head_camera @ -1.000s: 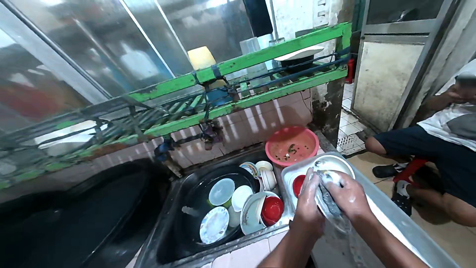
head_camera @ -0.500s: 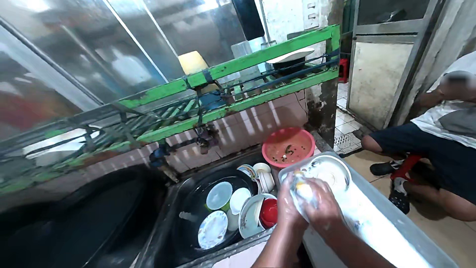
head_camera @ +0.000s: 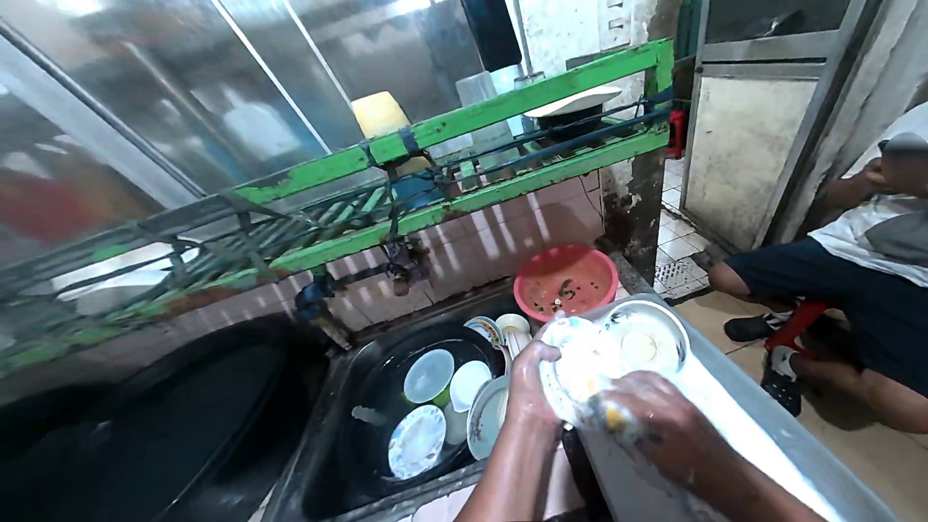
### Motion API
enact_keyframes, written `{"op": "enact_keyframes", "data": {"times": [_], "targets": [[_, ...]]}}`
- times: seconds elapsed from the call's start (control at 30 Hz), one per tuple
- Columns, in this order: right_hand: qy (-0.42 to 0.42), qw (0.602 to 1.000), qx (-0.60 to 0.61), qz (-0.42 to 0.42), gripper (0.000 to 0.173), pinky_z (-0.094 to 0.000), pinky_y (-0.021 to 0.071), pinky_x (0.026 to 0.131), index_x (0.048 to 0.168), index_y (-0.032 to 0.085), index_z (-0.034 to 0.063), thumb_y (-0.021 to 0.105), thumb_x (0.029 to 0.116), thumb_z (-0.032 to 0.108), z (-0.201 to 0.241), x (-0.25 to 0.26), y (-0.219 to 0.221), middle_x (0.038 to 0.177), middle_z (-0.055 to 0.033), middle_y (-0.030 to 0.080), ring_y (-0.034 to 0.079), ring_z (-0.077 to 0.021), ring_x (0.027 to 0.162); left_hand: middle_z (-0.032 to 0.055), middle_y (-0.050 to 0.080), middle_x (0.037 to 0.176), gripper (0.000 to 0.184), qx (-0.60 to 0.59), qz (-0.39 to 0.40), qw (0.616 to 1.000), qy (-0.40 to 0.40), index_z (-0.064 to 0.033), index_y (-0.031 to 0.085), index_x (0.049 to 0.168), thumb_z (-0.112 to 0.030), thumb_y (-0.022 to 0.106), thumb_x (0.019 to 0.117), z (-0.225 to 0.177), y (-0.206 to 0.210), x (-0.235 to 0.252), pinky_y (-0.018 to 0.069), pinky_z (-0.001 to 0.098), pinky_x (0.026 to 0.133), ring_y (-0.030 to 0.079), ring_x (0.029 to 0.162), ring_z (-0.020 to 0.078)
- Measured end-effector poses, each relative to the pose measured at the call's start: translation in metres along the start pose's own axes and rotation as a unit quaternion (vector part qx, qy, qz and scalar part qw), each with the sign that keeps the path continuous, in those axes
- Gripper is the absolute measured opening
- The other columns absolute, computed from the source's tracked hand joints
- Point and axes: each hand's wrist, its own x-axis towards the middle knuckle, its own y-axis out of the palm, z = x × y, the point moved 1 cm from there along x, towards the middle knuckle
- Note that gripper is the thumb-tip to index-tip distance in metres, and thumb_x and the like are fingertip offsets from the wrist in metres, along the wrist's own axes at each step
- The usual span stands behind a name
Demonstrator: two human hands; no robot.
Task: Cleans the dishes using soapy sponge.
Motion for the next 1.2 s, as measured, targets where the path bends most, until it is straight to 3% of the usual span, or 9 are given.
{"op": "enact_keyframes", "data": {"times": [0.17, 0.33, 0.5, 0.7, 0.87, 0.97, 1.07, 1.13, 1.2], "targets": [[-0.009, 0.997, -0.057, 0.049, 0.036, -0.0525, 0.0502, 0.106, 0.126, 0.073, 0.0174, 0.052, 0.0978, 0.023, -0.021, 0.042, -0.02, 0.132, -0.0043, 0.07, 0.062, -0.0264, 0.129, 0.0176, 0.07, 0.087, 0.025, 0.002, 0.027, 0.997, -0.07, 0.0024, 0.059, 0.108, 0.003, 0.046, 0.0861, 0.015, 0.011, -0.006, 0.0613, 0.0398, 0.068, 0.072, 0.077, 0.0241], [0.056, 0.997, -0.014, 0.051, 0.038, -0.054, 0.0477, 0.108, 0.129, 0.072, 0.0149, 0.055, 0.095, 0.021, -0.034, 0.04, -0.021, 0.135, -0.0072, 0.067, 0.058, -0.0289, 0.133, 0.0214, 0.068, 0.111, 0.059, 0.018, 0.054, 0.998, 0.002, -0.0011, 0.057, 0.131, 0.008, 0.048, 0.0731, -0.006, 0.001, 0.003, 0.0609, 0.0451, 0.074, 0.07, 0.092, 0.0287], [0.039, 0.999, -0.003, 0.036, 0.032, -0.0552, 0.0536, 0.1, 0.123, 0.074, 0.0133, 0.061, 0.0944, 0.019, 0.025, 0.02, 0.024, 0.127, -0.0086, 0.072, 0.066, -0.032, 0.122, 0.0208, 0.062, 0.129, 0.072, 0.002, 0.014, 0.997, 0.079, -0.0061, 0.047, 0.147, 0.01, 0.044, 0.0762, -0.009, -0.027, 0.019, 0.0598, 0.0474, 0.08, 0.068, 0.104, 0.0305], [0.122, 0.982, 0.128, 0.068, 0.034, -0.047, 0.0516, 0.106, 0.123, 0.074, 0.0071, 0.069, 0.0903, 0.014, 0.022, 0.009, 0.007, 0.125, -0.0119, 0.072, 0.064, -0.0298, 0.123, 0.0223, 0.055, 0.134, 0.064, 0.058, -0.253, 0.942, 0.212, -0.0006, 0.04, 0.148, 0.013, 0.041, 0.0856, -0.037, -0.132, 0.032, 0.0553, 0.051, 0.088, 0.061, 0.111, 0.0306], [0.162, 0.984, 0.073, -0.025, 0.037, -0.0485, 0.0477, 0.109, 0.125, 0.07, -0.0025, 0.064, 0.0917, 0.013, -0.021, -0.037, -0.058, 0.128, -0.019, 0.069, 0.062, -0.0343, 0.124, 0.0234, 0.058, 0.122, 0.029, 0.082, -0.474, 0.865, 0.146, 0.0068, 0.054, 0.128, -0.004, 0.052, 0.1011, -0.058, -0.216, 0.013, 0.0555, 0.0457, 0.088, 0.062, 0.103, 0.0307], [0.222, 0.971, 0.048, -0.068, 0.042, -0.0483, 0.0445, 0.111, 0.128, 0.065, -0.0089, 0.064, 0.0916, 0.011, -0.025, -0.057, -0.088, 0.132, -0.028, 0.064, 0.059, -0.0392, 0.127, 0.0177, 0.055, 0.109, 0.029, 0.108, -0.385, 0.907, 0.133, 0.0032, 0.048, 0.127, 0.0, 0.046, 0.0988, -0.038, -0.154, 0.017, 0.056, 0.0382, 0.077, 0.059, 0.087, 0.0238], [0.301, 0.945, 0.07, -0.109, 0.044, -0.0396, 0.043, 0.114, 0.133, 0.063, -0.0079, 0.061, 0.0953, 0.015, -0.023, -0.062, -0.097, 0.138, -0.0271, 0.06, 0.057, -0.03, 0.132, 0.021, 0.053, 0.143, 0.05, 0.293, -0.113, 0.944, 0.107, 0.006, 0.039, 0.149, 0.002, 0.046, 0.1007, 0.017, -0.066, 0.005, 0.0513, 0.035, 0.099, 0.06, 0.12, 0.021], [0.313, 0.935, 0.092, -0.142, 0.043, -0.0339, 0.0453, 0.111, 0.13, 0.064, -0.0083, 0.061, 0.0957, 0.017, -0.024, -0.06, -0.095, 0.135, -0.0253, 0.062, 0.059, -0.0231, 0.13, 0.0247, 0.047, 0.153, 0.049, 0.466, 0.149, 0.866, 0.099, 0.0118, 0.042, 0.148, -0.006, 0.044, 0.1031, 0.066, -0.028, -0.007, 0.0374, 0.0379, 0.12, 0.047, 0.143, 0.0252], [0.328, 0.925, 0.113, -0.155, 0.044, -0.0314, 0.0466, 0.11, 0.131, 0.064, -0.0075, 0.061, 0.0951, 0.017, -0.024, -0.058, -0.094, 0.134, -0.0238, 0.064, 0.061, -0.0194, 0.127, 0.0234, 0.049, 0.153, 0.045, 0.634, 0.32, 0.701, 0.057, 0.008, 0.047, 0.148, -0.005, 0.044, 0.1053, 0.105, 0.013, -0.017, 0.0314, 0.0416, 0.123, 0.044, 0.146, 0.03]]}}
